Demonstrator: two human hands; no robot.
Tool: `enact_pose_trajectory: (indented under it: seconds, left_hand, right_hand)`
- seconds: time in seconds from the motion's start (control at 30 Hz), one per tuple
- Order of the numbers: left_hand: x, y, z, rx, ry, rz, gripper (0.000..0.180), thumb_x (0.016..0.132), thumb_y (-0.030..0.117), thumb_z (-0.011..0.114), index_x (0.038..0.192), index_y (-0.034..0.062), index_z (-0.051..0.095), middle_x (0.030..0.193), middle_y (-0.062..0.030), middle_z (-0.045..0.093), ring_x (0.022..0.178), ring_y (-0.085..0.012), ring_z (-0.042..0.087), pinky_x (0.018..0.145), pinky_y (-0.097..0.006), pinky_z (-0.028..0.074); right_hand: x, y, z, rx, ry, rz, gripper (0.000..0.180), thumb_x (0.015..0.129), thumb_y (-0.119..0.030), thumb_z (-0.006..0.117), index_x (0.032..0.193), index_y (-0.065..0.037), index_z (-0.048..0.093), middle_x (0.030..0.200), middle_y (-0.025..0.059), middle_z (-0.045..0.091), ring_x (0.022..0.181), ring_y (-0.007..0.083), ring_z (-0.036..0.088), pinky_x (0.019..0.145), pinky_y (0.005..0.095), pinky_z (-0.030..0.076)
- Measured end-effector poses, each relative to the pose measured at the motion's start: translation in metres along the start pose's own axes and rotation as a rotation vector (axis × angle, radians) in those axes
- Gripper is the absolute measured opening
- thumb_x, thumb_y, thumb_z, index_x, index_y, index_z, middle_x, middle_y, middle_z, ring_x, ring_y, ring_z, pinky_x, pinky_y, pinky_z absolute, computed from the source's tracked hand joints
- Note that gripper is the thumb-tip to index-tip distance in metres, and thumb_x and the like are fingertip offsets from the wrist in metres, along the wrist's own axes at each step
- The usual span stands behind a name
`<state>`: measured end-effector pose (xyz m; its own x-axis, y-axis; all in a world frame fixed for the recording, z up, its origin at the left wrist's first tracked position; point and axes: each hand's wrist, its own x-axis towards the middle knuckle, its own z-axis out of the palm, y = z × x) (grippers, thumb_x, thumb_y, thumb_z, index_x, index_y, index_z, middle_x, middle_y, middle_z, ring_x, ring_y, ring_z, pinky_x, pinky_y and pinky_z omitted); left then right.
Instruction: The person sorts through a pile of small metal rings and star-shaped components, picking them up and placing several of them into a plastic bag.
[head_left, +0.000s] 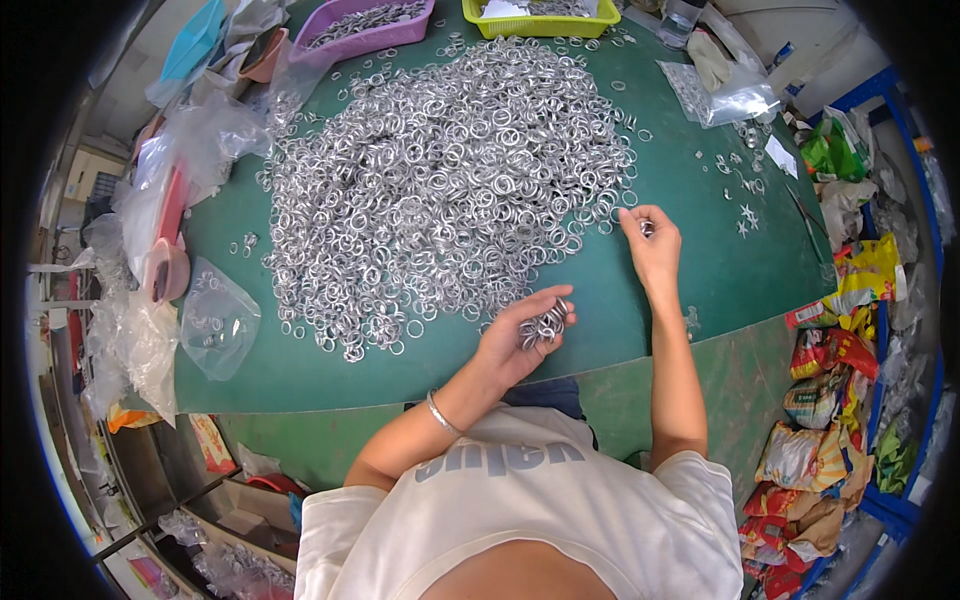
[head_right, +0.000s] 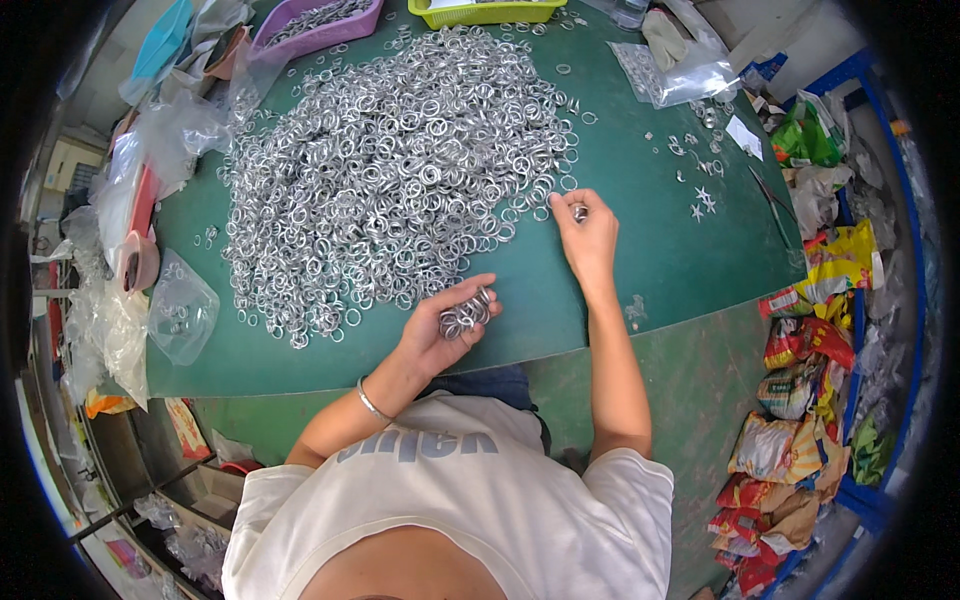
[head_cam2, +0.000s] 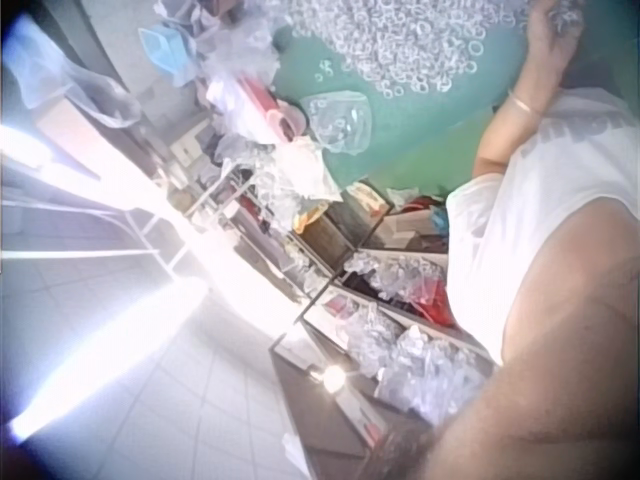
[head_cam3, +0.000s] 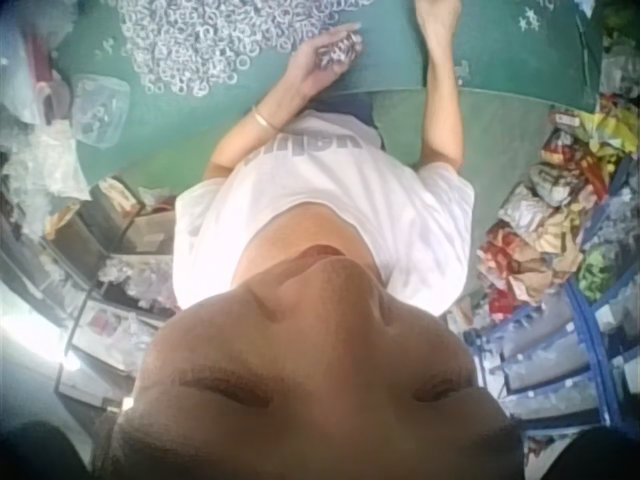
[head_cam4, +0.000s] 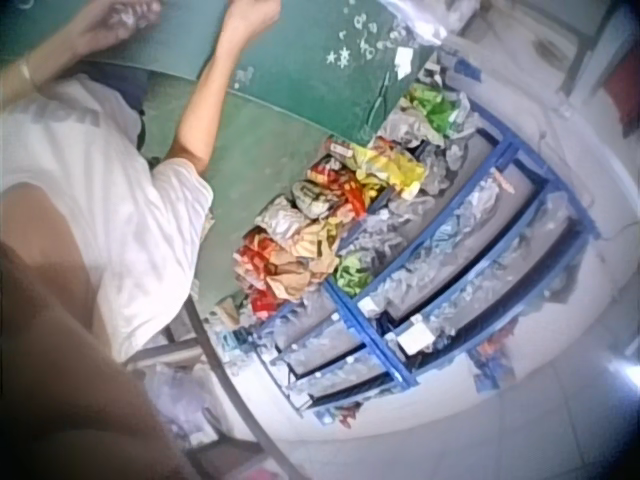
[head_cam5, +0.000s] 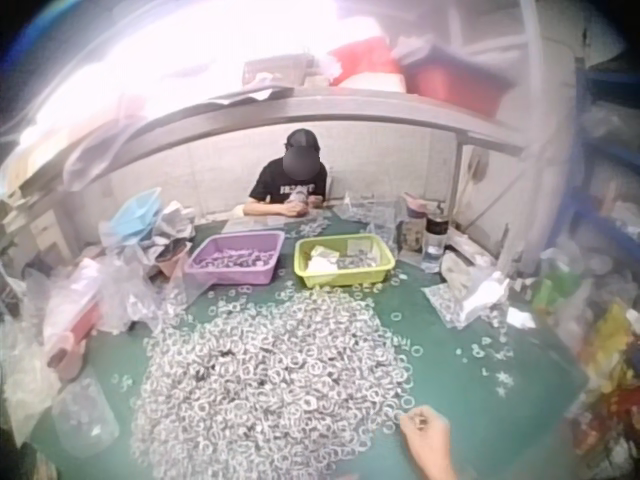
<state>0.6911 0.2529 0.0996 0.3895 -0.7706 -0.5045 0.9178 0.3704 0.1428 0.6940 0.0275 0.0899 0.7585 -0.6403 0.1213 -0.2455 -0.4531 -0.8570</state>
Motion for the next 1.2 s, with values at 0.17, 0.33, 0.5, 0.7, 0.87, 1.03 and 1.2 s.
enact_pose_trajectory:
  seconds: [0.17,0.33,0.5,0.7,0.87,1.03,1.2]
  left_hand:
    - [0.000,-0.006,0.012,-0.066,0.055,0.008,0.021,0.089,0.011,0.054,0.107,0.0010,0.054,0.094,-0.0111,0.059,0.089,-0.0238,0.061,0.058,-0.027,0.056]
    - [-0.002,-0.002,-0.001,-0.056,-0.034,0.030,0.015,0.089,0.011,0.054,0.100,0.0012,0.055,0.095,-0.0115,0.058,0.089,-0.0239,0.060,0.058,-0.027,0.055]
    - [0.004,-0.001,-0.009,-0.175,-0.127,-0.004,0.018,0.090,0.014,0.052,0.100,-0.0006,0.055,0.103,-0.0148,0.057,0.098,-0.0286,0.058,0.069,-0.030,0.056]
    - [0.003,-0.011,0.018,-0.267,-0.065,0.130,0.040,0.095,0.027,0.039,0.117,-0.0049,0.049,0.125,-0.0209,0.050,0.122,-0.0337,0.044,0.102,-0.048,0.036]
    - [0.007,-0.019,0.018,-0.331,-0.076,0.185,0.042,0.096,0.030,0.036,0.125,0.0017,0.045,0.119,-0.0134,0.053,0.111,-0.0259,0.051,0.099,-0.044,0.037]
    - [-0.010,-0.017,0.050,-0.177,0.099,0.294,0.025,0.090,0.031,0.053,0.100,0.0083,0.059,0.094,-0.0047,0.062,0.089,-0.0162,0.059,0.082,-0.031,0.048]
    - [-0.015,-0.018,0.015,-0.222,-0.077,0.270,0.021,0.092,0.029,0.054,0.102,0.0111,0.057,0.097,-0.0028,0.059,0.089,-0.0115,0.057,0.079,-0.028,0.048]
  right_hand:
    - [0.000,-0.019,0.025,-0.463,0.063,-0.278,0.025,0.076,-0.026,0.071,0.077,-0.002,0.063,0.074,0.0129,0.061,0.064,0.0297,0.059,0.058,0.0388,0.045]
    - [0.008,0.004,0.004,0.542,-0.091,0.094,0.011,0.081,-0.014,0.064,0.084,-0.004,0.062,0.078,0.0073,0.059,0.069,0.0180,0.057,0.053,0.0287,0.043]
    - [-0.009,0.006,-0.025,1.571,-0.458,0.544,0.015,0.088,-0.021,0.056,0.080,-0.008,0.054,0.076,0.0050,0.055,0.066,0.0159,0.050,0.051,0.0233,0.040]
    - [-0.058,-0.034,-0.004,1.500,-0.320,0.626,0.024,0.092,-0.026,0.050,0.088,-0.004,0.058,0.076,0.0071,0.055,0.071,0.0189,0.053,0.060,0.0287,0.044]
    - [-0.097,-0.056,0.028,0.608,-0.109,-0.001,0.010,0.088,-0.009,0.055,0.084,0.000,0.058,0.081,0.0097,0.059,0.075,0.0182,0.056,0.066,0.0299,0.045]
    - [-0.113,-0.071,0.035,0.127,-0.062,-0.526,0.012,0.085,-0.009,0.054,0.088,0.000,0.061,0.091,0.0136,0.061,0.089,0.0287,0.056,0.089,0.0404,0.038]
    - [-0.126,-0.095,0.042,0.066,-0.048,-0.646,0.024,0.090,-0.016,0.045,0.097,0.003,0.058,0.102,0.0169,0.058,0.098,0.0325,0.053,0.091,0.0442,0.037]
